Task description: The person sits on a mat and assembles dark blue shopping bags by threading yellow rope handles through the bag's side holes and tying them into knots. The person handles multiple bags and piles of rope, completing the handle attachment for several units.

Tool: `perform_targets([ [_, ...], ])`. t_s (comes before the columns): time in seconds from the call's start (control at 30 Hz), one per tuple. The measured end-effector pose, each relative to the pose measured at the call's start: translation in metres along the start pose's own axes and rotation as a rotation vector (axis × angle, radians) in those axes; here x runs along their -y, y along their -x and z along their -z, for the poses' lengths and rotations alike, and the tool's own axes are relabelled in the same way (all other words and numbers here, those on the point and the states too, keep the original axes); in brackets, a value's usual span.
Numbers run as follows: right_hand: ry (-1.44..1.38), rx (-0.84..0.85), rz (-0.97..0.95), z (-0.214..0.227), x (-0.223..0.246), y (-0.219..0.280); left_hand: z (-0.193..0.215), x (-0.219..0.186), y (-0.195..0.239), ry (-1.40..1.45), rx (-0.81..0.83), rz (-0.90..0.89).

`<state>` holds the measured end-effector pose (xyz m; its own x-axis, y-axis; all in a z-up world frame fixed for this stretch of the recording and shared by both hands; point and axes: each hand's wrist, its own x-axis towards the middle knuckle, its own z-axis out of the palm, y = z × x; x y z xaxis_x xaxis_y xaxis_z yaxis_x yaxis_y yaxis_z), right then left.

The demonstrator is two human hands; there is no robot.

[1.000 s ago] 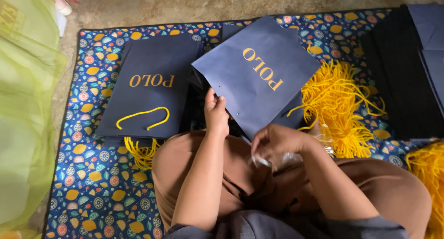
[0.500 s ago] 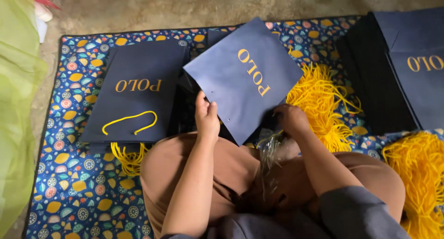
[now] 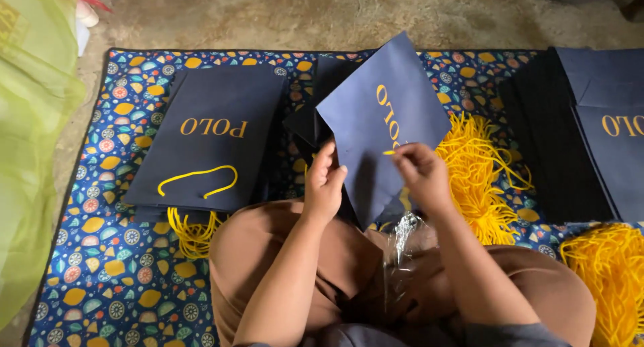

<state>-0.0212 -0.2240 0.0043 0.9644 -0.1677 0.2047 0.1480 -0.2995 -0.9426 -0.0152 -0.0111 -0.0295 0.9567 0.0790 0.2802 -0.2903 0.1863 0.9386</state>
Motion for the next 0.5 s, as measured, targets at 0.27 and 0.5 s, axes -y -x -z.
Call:
perform_targets([
  [0.27,-0.014,0.087,0.111,-0.027,0.078,0.015,-0.009,-0.011,0.013,0.05,0.067,-0.021],
  [0.5,-0.023,-0.031,0.154,-0.025,0.067,0.018,-0.018,-0.024,0.018,-0.05,0.083,-0.108],
])
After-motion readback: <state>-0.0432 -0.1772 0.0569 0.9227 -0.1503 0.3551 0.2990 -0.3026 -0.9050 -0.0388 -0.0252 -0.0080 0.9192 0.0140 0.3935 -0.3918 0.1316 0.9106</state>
